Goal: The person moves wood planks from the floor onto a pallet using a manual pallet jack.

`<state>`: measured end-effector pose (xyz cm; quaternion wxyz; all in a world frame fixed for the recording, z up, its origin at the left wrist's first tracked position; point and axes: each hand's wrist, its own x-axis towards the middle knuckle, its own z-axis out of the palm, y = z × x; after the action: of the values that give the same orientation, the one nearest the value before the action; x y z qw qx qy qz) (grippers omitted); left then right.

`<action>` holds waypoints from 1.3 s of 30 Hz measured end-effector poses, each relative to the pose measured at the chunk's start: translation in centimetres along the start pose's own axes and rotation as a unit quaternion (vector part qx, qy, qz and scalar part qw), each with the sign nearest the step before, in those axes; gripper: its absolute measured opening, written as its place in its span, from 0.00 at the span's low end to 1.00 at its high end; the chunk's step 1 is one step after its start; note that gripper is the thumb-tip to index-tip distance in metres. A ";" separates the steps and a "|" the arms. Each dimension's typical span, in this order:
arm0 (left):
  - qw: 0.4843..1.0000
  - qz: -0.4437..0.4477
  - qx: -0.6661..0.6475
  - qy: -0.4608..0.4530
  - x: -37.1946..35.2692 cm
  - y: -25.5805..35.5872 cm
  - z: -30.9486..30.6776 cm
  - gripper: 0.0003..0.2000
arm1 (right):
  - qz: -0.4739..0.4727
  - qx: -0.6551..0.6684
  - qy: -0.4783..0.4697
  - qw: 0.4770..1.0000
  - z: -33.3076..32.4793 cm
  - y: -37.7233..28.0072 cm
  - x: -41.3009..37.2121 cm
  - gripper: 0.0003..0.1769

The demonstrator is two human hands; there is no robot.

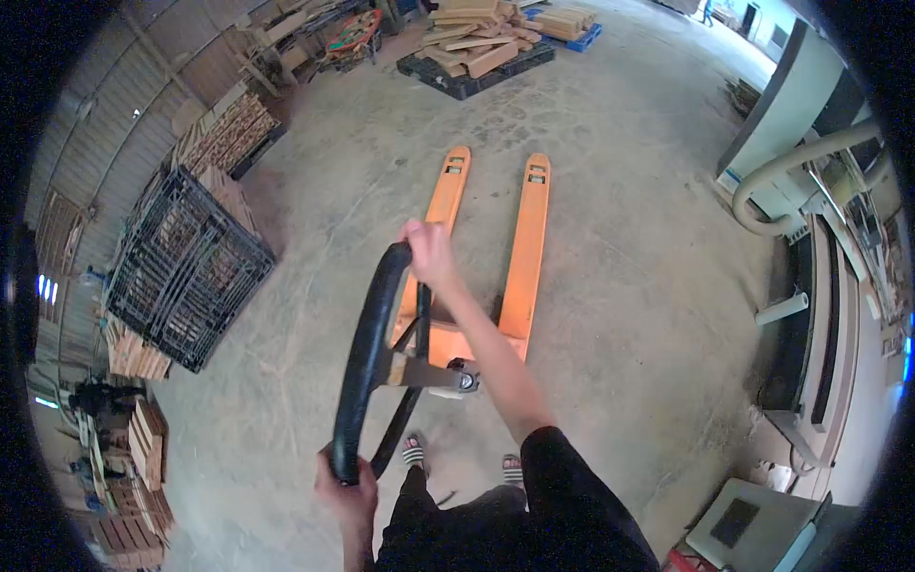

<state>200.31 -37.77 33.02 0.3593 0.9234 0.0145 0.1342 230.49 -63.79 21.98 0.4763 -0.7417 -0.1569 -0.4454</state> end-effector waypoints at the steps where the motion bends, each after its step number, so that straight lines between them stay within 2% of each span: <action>1: 1.000 -0.025 0.000 0.011 0.9 -1.6 -0.3 0.17 | 0.115 0.086 -0.023 0.989 1.3 -0.2 0.0 0.12; 3: 0.999 0.001 -0.014 0.052 4.0 -6.0 -2.2 0.18 | 0.164 0.117 0.004 0.979 3.9 -4.3 2.4 0.30; 5: 0.991 0.065 0.058 0.101 8.4 -10.6 -4.5 0.17 | 0.209 0.096 -0.009 0.973 6.5 -4.6 0.7 0.27; 7: 0.987 0.062 0.057 0.140 14.9 -20.0 -7.4 0.16 | 0.210 0.068 -0.036 0.975 8.1 -7.1 -1.5 0.21; 8: 0.991 0.053 0.039 0.116 19.7 -23.0 -9.3 0.15 | 0.152 0.088 -0.034 0.984 8.1 -10.8 -0.6 0.16; 9: 0.994 0.044 0.021 0.093 24.6 -24.7 -10.2 0.14 | 0.064 0.024 -0.072 0.995 9.3 -11.9 -2.4 0.13; 10: 0.998 0.034 -0.023 0.045 29.9 -24.3 -10.3 0.14 | 0.052 -0.006 -0.033 0.998 11.5 -13.7 -3.7 0.16; 11: 0.997 0.026 -0.069 0.000 35.6 -23.7 -10.1 0.15 | 0.048 -0.016 -0.035 0.998 13.7 -15.7 -4.3 0.18; 12: 0.990 0.053 -0.130 -0.025 40.6 -25.9 -8.6 0.15 | 0.029 -0.028 -0.045 0.998 15.3 -16.1 -3.7 0.20; 13: 0.979 0.071 -0.177 -0.065 44.7 -28.2 -8.1 0.16 | 0.068 -0.041 -0.038 0.996 16.8 -16.6 -3.8 0.25; 15: 0.979 0.118 -0.133 -0.096 49.7 -25.2 -5.6 0.16 | 0.091 -0.070 -0.008 0.993 18.4 -15.7 -2.3 0.27; 17: 0.970 0.113 -0.176 -0.126 55.0 -27.0 -2.1 0.16 | 0.123 -0.114 0.033 0.985 19.8 -13.3 -0.9 0.26; 18: 0.963 0.086 -0.212 -0.140 57.4 -26.4 -0.6 0.16 | 0.139 -0.134 0.053 0.980 20.6 -12.4 -0.2 0.26; 19: 0.965 0.162 -0.158 -0.133 59.8 -25.3 0.8 0.16 | 0.148 -0.149 0.067 0.975 21.4 -11.5 0.6 0.26; 21: 0.944 0.226 -0.183 -0.158 64.0 -22.2 4.4 0.15 | 0.158 -0.172 0.098 0.967 21.6 -10.2 2.0 0.25; 23: 0.923 0.191 -0.273 -0.194 69.1 -20.3 10.1 0.15 | 0.179 -0.202 0.109 0.957 22.6 -8.8 4.0 0.24; 26: 0.912 0.196 -0.262 -0.247 73.4 -13.1 15.8 0.15 | 0.171 -0.222 0.169 0.945 22.4 -4.0 6.7 0.27; 30: 0.879 0.281 -0.261 -0.284 77.6 -6.4 24.9 0.12 | 0.168 -0.254 0.173 0.937 16.3 3.0 11.0 0.32; 32: 0.878 0.286 -0.260 -0.283 77.7 -2.5 28.1 0.13 | 0.194 -0.265 0.187 0.926 12.5 6.3 12.6 0.34; 36: 0.876 0.302 -0.254 -0.277 80.6 4.4 36.3 0.12 | 0.183 -0.261 0.215 0.923 5.7 13.7 16.7 0.32; 39: 0.884 0.269 -0.250 -0.289 81.0 11.5 40.2 0.13 | 0.200 -0.269 0.235 0.913 0.3 18.7 20.1 0.30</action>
<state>287.90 -62.87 31.57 0.5166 0.7694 -0.3726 -0.0482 254.07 -76.67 27.57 0.3612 -0.7317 0.2366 -0.5274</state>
